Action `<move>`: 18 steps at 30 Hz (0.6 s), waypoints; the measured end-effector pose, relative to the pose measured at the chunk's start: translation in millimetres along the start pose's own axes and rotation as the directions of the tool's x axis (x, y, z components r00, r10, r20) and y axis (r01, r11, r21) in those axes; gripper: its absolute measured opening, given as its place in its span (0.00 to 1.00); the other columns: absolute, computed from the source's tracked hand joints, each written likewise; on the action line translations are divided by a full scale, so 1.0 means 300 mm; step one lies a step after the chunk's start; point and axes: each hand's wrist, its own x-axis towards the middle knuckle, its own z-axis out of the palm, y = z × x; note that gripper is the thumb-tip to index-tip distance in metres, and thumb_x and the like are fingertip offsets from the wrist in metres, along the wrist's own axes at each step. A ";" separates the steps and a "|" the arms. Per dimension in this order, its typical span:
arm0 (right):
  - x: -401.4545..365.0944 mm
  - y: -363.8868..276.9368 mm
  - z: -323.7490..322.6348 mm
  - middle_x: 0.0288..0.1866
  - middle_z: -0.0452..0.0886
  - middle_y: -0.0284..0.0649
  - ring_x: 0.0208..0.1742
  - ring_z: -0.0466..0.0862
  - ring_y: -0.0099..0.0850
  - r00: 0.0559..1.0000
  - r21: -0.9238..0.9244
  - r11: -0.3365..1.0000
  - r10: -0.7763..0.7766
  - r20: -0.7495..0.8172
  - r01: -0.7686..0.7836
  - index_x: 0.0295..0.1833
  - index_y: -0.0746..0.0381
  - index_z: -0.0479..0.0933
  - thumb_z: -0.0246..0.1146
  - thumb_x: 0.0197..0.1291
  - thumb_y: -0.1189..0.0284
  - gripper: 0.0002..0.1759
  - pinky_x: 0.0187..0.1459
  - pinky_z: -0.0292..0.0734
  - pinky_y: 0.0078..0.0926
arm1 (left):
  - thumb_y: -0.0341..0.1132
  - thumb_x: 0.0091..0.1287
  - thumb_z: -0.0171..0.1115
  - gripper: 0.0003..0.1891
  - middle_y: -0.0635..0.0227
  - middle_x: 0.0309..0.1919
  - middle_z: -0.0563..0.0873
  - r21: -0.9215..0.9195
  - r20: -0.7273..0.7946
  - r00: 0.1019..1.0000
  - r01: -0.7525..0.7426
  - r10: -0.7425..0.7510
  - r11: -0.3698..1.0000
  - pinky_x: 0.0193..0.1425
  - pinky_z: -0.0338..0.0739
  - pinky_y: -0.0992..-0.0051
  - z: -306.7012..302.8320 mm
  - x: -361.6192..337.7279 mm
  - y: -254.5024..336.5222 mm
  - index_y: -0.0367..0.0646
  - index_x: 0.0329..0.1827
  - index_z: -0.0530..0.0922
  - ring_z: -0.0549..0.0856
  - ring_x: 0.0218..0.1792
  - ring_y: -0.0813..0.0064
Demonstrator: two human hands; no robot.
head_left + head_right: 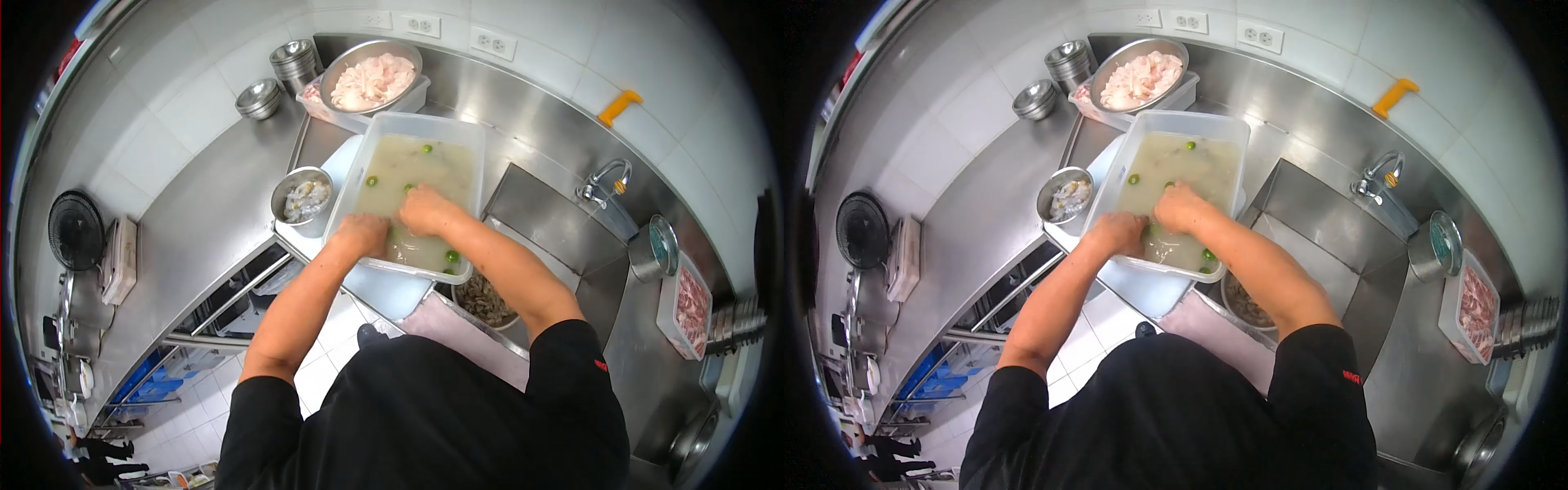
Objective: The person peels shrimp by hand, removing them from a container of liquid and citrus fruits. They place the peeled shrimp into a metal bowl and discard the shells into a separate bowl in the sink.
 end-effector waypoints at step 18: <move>-0.248 0.110 -0.053 0.46 0.86 0.50 0.49 0.84 0.49 0.747 0.566 0.818 0.313 -0.586 0.101 0.55 0.58 0.82 0.67 0.62 0.62 0.18 0.51 0.78 0.45 | 0.41 0.71 0.64 0.19 0.64 0.44 0.90 -0.762 -0.404 0.915 -0.330 -0.012 0.557 0.56 0.77 0.69 -0.107 -0.008 0.010 0.39 0.59 0.80 0.86 0.49 0.71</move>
